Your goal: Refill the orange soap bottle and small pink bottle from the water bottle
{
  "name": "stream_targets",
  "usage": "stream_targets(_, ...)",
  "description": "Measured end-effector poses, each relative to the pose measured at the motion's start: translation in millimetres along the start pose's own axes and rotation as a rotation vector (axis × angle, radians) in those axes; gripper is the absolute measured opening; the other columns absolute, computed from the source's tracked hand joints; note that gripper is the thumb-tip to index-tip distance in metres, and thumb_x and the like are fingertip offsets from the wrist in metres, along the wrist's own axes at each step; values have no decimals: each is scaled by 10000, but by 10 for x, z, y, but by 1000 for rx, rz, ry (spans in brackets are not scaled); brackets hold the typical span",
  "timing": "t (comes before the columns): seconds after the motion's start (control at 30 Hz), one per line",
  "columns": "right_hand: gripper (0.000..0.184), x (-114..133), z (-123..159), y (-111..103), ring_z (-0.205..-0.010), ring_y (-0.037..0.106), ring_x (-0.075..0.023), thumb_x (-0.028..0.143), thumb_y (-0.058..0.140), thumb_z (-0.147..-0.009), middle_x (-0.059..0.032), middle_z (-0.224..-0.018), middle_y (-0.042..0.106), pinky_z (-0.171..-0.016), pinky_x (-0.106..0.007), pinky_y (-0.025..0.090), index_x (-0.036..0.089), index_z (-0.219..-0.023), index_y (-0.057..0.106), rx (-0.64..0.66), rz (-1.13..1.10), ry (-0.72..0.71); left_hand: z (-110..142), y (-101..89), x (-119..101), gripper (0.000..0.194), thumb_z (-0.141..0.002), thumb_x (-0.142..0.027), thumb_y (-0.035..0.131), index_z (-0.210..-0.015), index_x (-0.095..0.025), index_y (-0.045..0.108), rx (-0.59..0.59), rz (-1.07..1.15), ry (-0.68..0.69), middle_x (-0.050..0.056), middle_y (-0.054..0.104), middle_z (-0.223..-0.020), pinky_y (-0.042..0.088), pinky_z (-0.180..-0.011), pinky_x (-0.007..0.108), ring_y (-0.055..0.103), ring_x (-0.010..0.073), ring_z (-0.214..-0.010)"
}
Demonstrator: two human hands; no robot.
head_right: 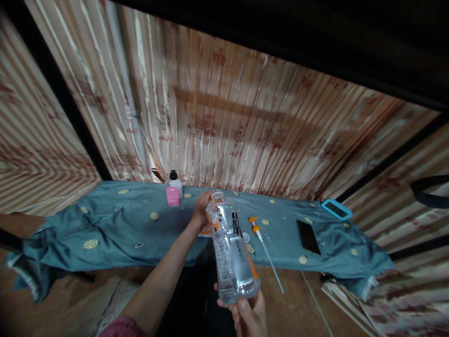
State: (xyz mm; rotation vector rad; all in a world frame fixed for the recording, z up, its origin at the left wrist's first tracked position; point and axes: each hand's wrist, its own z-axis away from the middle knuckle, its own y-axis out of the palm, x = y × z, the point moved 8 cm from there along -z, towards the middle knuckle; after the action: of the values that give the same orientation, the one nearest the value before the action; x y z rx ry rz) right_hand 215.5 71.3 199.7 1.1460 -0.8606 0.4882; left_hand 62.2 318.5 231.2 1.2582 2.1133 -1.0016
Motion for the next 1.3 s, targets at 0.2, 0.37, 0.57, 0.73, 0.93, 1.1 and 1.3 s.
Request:
stream_targets(0.2,453,22,7,49,-777,863,-302,509,1011,-613,-55,-904,900,-614,-311,670,296,-964,820,28,9,4,-2,1,11,159,-897,-360,669,-956,-220,714,-3,18,-11,94,752,-991,550,-882,405,697,278,-947)
stream_targets(0.37,442,30,5,49,-776,863,-297,511,1006,-621,-65,-902,900,-619,-307,673,286,-959,833,28,16,11,-4,-10,-5,155,-894,-347,664,-961,-215,711,-1,10,-1,102,751,-987,554,-881,411,697,281,-943)
stream_targets(0.57,450,26,0,37,-759,862,-308,510,1013,-609,-71,-900,900,-608,-326,679,281,-952,834,14,14,7,-5,-13,2,163,-893,-359,667,-961,-214,702,11,3,-15,103,750,-993,548,-883,405,692,277,-955)
stream_targets(0.73,495,3,-18,-1,-753,861,-320,504,1021,-594,-87,-898,897,-586,-339,681,260,-974,817,1,5,1,-8,-13,-13,143,-903,-346,660,-940,-214,700,14,-17,-7,99,747,-975,549,-863,396,692,272,-938)
stream_targets(0.93,489,-10,-30,-41,-791,860,-351,480,1014,-631,-107,-909,893,-610,-378,690,243,-999,797,27,10,8,-13,-16,-17,137,-893,-339,681,-935,-209,699,15,-14,-20,101,747,-971,552,-858,398,696,277,-939)
stream_targets(1.1,473,10,-21,-15,-777,861,-332,481,1011,-634,-98,-905,895,-605,-349,686,255,-997,809,32,15,-4,-19,-18,-19,139,-885,-331,698,-942,-204,698,16,-15,-35,99,747,-976,556,-877,406,699,273,-945)
stream_targets(1.3,471,38,-3,31,-770,861,-322,508,1008,-625,-93,-895,896,-612,-340,679,269,-981,812,32,41,-2,-8,-17,-25,179,-904,-352,678,-980,-192,705,28,-24,-14,110,750,-997,553,-881,414,704,282,-953)
